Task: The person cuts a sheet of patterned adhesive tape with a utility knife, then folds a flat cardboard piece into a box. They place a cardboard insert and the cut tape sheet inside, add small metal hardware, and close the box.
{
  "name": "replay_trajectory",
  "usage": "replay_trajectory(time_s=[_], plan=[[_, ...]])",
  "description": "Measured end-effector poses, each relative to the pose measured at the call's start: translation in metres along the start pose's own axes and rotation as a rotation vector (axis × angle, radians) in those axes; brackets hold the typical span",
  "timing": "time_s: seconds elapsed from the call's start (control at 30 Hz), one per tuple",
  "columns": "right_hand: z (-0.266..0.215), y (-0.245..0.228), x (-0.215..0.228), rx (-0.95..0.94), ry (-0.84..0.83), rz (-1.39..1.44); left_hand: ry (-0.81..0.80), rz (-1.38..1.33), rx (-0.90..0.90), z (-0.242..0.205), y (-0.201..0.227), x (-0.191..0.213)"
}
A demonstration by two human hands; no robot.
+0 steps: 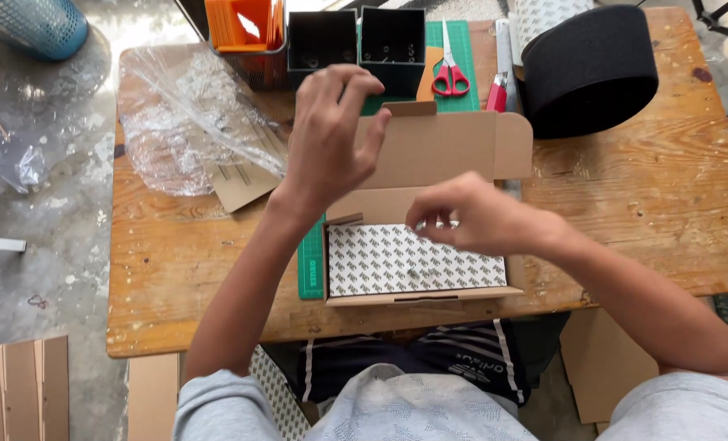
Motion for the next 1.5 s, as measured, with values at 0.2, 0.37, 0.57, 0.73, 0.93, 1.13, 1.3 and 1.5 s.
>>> replay_trajectory(time_s=[0.2,0.37,0.57,0.73,0.93,1.13,1.3,1.5], plan=[[-0.004,0.014,-0.066,0.212,-0.189,-0.077,-0.064,-0.109,0.013,-0.052,0.025,0.030],[0.004,0.021,-0.083,0.236,-0.225,-0.168,-0.080,-0.123,0.074,-0.069,0.017,0.048],[0.007,0.025,-0.078,0.185,-0.202,-0.165,-0.064,-0.193,0.112,-0.063,0.015,0.049],[0.008,0.024,-0.065,0.138,-0.173,-0.156,-0.043,-0.235,0.115,-0.051,0.016,0.041],[0.011,0.012,-0.055,0.092,-0.275,-0.232,-0.032,-0.330,0.154,-0.039,0.009,0.032],[0.019,0.023,-0.052,0.003,-0.298,-0.199,-0.015,-0.333,0.178,-0.038,-0.011,0.020],[0.045,-0.009,-0.002,0.145,-0.133,-0.246,0.006,-0.173,0.212,-0.030,-0.032,0.012],[0.126,-0.015,0.056,0.318,0.165,-0.241,0.170,-0.081,0.273,-0.013,-0.056,-0.001]])
Point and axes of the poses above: each hand's wrist, its own z-axis towards the middle knuckle, its own x-axis out of the back of the hand, y = z × x, the point moved 4 cm from there along z, towards the middle knuckle, and after that the axes turned 12 degrees about y, right-handed, at the moved point
